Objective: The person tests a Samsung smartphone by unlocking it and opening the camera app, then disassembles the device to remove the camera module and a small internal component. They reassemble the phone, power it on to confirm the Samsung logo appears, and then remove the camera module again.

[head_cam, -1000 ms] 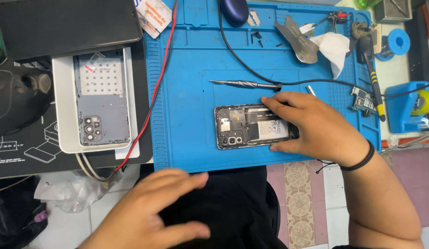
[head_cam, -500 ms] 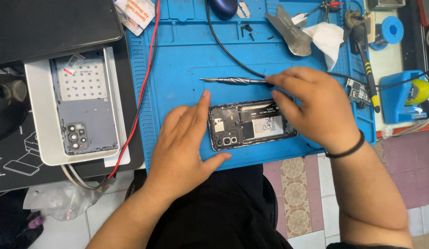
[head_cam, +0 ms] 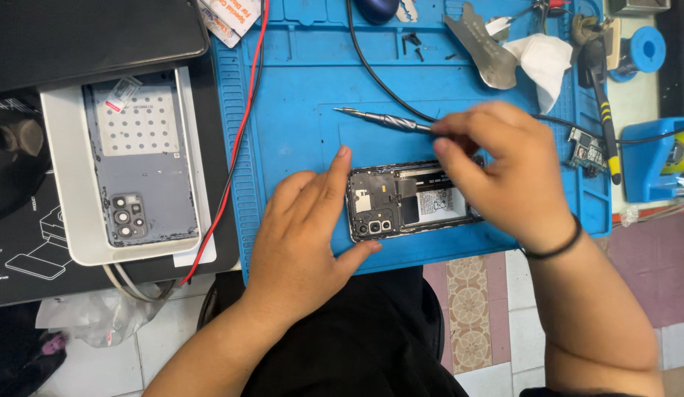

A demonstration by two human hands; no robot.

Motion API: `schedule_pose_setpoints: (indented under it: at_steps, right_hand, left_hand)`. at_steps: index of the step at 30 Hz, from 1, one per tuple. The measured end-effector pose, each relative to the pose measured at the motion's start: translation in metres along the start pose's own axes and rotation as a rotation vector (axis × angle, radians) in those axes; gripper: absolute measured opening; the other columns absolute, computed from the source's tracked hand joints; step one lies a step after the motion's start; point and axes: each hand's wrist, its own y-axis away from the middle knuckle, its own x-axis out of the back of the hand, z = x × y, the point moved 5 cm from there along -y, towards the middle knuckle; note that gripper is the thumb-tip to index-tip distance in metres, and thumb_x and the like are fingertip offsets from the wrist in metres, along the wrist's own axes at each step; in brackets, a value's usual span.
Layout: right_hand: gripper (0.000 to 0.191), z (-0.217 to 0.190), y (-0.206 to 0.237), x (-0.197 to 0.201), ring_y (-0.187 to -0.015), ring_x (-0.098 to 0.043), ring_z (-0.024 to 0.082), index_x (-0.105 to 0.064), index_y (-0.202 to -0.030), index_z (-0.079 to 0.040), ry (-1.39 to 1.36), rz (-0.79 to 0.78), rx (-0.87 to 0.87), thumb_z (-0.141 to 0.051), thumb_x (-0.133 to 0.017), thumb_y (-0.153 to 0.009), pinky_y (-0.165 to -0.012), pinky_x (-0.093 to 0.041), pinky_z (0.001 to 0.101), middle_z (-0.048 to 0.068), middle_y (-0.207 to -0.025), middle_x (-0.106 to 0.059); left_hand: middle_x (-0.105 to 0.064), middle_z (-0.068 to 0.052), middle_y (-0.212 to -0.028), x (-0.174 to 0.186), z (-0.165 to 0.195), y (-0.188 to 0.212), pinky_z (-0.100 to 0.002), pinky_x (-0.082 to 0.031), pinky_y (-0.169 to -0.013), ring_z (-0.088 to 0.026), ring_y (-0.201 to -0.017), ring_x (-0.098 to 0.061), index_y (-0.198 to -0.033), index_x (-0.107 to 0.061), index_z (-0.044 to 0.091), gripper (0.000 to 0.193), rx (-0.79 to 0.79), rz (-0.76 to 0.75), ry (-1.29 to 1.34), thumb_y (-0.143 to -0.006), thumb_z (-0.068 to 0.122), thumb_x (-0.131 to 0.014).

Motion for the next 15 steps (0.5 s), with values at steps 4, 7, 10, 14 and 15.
schedule_pose_setpoints:
  at_steps: [4, 7, 10, 14, 15]
  right_hand:
    - [0.022, 0.012, 0.035, -0.026, -0.068, -0.063, 0.005, -0.072, -0.115, -0.006, -0.524, -0.153, -0.562, -0.011, -0.071, -0.093, -0.062, -0.054, 0.0215, 0.001, -0.084, -0.070]
    - [0.029, 0.008, 0.039, -0.039, -0.067, -0.060, 0.005, -0.071, -0.118, -0.004, -0.347, -0.161, -0.478, -0.008, -0.075, -0.090, -0.060, -0.051, 0.0217, 0.001, -0.084, -0.068]
    - [0.032, 0.003, 0.033, -0.044, -0.065, -0.062, 0.006, -0.071, -0.118, -0.004, -0.313, -0.153, -0.451, -0.005, -0.076, -0.086, -0.058, -0.052, 0.0220, 0.002, -0.085, -0.065]
    - [0.026, -0.013, 0.015, -0.044, -0.068, -0.067, 0.008, -0.069, -0.107, -0.002, -0.244, -0.152, -0.346, -0.004, -0.079, -0.083, -0.061, -0.055, 0.0223, 0.005, -0.092, -0.066]
    - [0.023, -0.017, 0.011, -0.044, -0.069, -0.068, 0.008, -0.069, -0.103, -0.001, -0.211, -0.149, -0.308, -0.004, -0.079, -0.082, -0.062, -0.056, 0.0228, 0.005, -0.092, -0.068]
  left_hand:
    - [-0.065, -0.014, -0.128, 0.001, -0.007, -0.005, -0.042, -0.044, -0.102, -0.032, -0.119, -0.055, -0.149, -0.042, -0.004, 0.103, 0.006, -0.011, -0.015, -0.066, 0.030, -0.092]
    - [-0.064, -0.014, -0.131, -0.001, -0.011, -0.009, -0.042, -0.044, -0.102, -0.033, -0.119, -0.054, -0.149, -0.044, -0.003, 0.101, 0.008, -0.020, -0.027, -0.066, 0.031, -0.091]
    - [-0.063, -0.014, -0.133, -0.002, -0.013, -0.010, -0.042, -0.043, -0.103, -0.033, -0.119, -0.054, -0.149, -0.045, -0.002, 0.099, 0.010, -0.032, -0.033, -0.067, 0.031, -0.091]
    - [-0.062, -0.013, -0.134, 0.000, -0.018, -0.009, -0.042, -0.042, -0.104, -0.032, -0.118, -0.053, -0.149, -0.044, -0.002, 0.099, 0.005, -0.048, -0.031, -0.069, 0.031, -0.091]
    - [-0.061, -0.013, -0.135, 0.001, -0.020, -0.009, -0.042, -0.042, -0.104, -0.032, -0.119, -0.053, -0.149, -0.044, -0.002, 0.099, 0.005, -0.049, -0.025, -0.069, 0.031, -0.090]
